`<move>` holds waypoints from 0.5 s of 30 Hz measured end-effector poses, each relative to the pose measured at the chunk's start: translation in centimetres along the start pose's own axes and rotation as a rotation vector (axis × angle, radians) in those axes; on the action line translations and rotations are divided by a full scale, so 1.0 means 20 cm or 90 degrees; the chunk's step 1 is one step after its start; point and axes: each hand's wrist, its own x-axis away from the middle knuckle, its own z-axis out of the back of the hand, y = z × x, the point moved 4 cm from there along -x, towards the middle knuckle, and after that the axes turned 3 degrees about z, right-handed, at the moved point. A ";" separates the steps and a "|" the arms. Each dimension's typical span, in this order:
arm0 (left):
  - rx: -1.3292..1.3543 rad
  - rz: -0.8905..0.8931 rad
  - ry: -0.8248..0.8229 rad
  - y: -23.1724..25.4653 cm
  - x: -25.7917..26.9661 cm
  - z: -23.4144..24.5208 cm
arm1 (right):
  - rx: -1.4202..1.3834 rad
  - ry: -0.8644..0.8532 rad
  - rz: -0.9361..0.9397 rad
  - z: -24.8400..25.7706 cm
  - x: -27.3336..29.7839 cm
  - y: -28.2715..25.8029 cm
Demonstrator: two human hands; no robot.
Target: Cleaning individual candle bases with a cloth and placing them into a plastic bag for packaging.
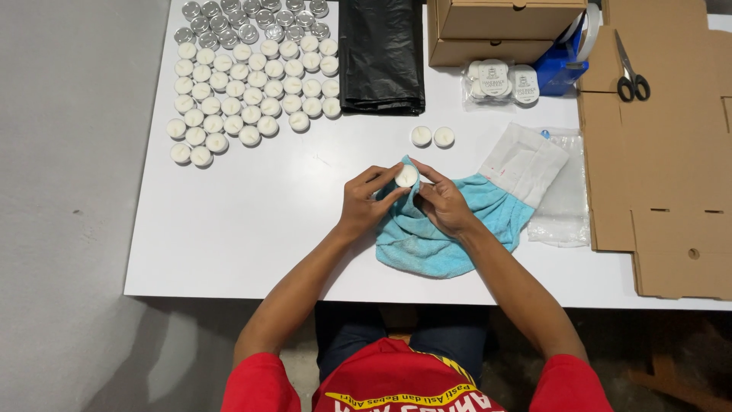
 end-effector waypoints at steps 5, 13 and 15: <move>-0.002 -0.016 0.004 -0.01 -0.01 0.00 | 0.043 0.014 0.018 0.09 -0.02 0.05; -0.016 -0.018 -0.015 -0.01 -0.01 0.00 | -0.006 0.008 0.001 -0.01 0.00 -0.01; -0.015 -0.026 -0.007 0.00 -0.02 0.00 | 0.014 0.062 0.002 0.15 -0.02 0.10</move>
